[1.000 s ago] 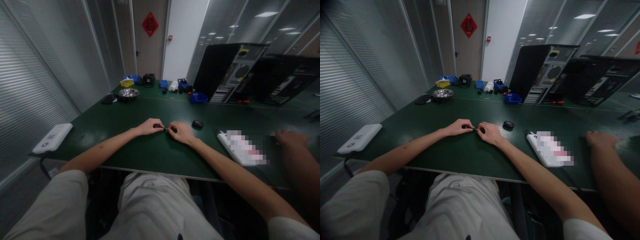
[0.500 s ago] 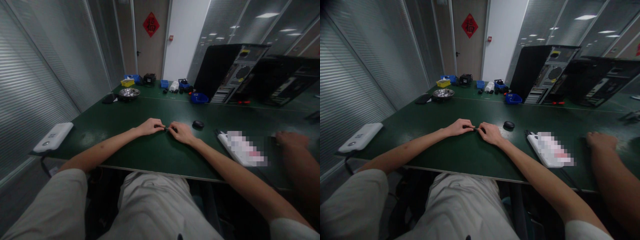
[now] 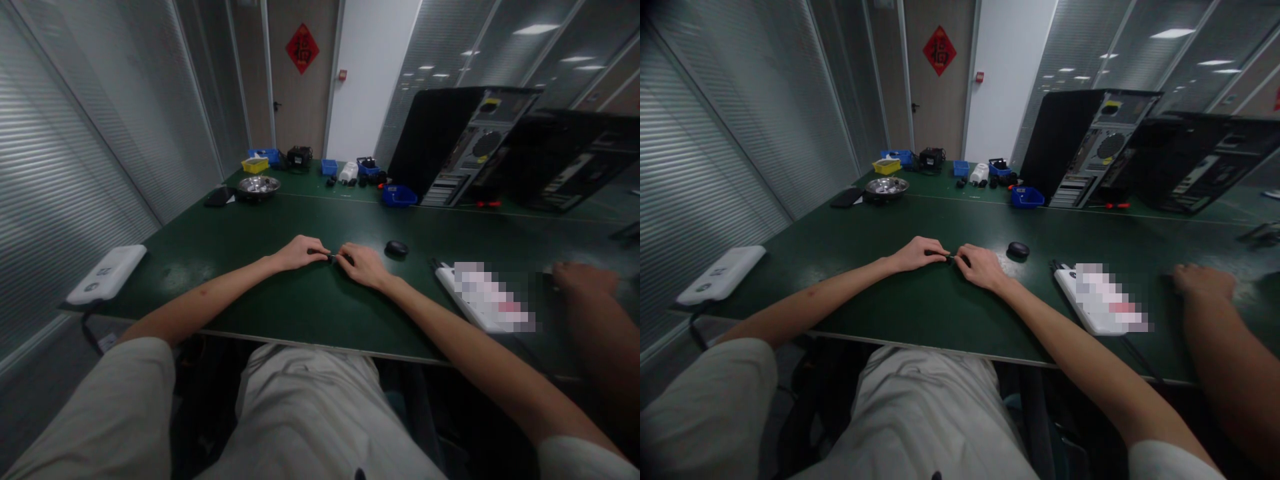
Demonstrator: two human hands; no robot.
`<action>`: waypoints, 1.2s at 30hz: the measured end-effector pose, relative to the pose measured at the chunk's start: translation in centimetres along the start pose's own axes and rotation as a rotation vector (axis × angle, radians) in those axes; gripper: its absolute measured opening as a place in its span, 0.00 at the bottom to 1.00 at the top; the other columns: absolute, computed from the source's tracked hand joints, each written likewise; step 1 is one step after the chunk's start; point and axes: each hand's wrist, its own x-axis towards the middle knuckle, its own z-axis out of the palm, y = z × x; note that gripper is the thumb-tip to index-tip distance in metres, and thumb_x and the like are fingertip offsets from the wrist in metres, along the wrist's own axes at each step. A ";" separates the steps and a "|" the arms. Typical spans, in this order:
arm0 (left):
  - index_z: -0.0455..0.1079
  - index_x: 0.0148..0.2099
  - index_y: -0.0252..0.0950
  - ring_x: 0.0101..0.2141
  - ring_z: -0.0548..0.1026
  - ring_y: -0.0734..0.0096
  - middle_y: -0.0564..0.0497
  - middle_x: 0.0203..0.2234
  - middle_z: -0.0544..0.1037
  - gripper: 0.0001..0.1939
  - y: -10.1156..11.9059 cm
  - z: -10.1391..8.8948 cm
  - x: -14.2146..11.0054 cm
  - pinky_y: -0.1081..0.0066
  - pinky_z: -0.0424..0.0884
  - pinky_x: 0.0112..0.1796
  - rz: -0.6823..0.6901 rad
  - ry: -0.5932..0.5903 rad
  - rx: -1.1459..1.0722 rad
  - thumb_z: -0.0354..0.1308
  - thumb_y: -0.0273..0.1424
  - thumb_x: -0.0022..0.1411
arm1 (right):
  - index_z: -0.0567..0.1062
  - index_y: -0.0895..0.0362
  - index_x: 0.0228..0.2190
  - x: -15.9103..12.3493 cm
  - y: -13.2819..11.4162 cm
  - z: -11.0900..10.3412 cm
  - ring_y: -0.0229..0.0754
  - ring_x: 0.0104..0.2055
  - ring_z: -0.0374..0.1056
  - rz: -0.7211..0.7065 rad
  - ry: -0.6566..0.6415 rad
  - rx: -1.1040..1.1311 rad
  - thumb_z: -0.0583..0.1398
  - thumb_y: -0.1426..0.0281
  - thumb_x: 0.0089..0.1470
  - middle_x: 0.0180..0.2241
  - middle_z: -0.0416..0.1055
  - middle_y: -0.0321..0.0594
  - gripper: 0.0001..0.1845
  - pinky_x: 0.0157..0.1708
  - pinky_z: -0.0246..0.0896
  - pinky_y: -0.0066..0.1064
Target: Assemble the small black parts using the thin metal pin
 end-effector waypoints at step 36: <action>0.75 0.61 0.36 0.44 0.73 0.62 0.44 0.43 0.77 0.20 0.4 0.4 0.3 0.65 0.68 0.46 -0.034 -0.073 0.133 0.56 0.37 0.72 | 0.74 0.53 0.44 0.2 -0.5 0.5 0.42 0.39 0.70 0.020 0.072 -0.076 0.50 0.59 0.72 0.44 0.74 0.42 0.17 0.33 0.52 0.32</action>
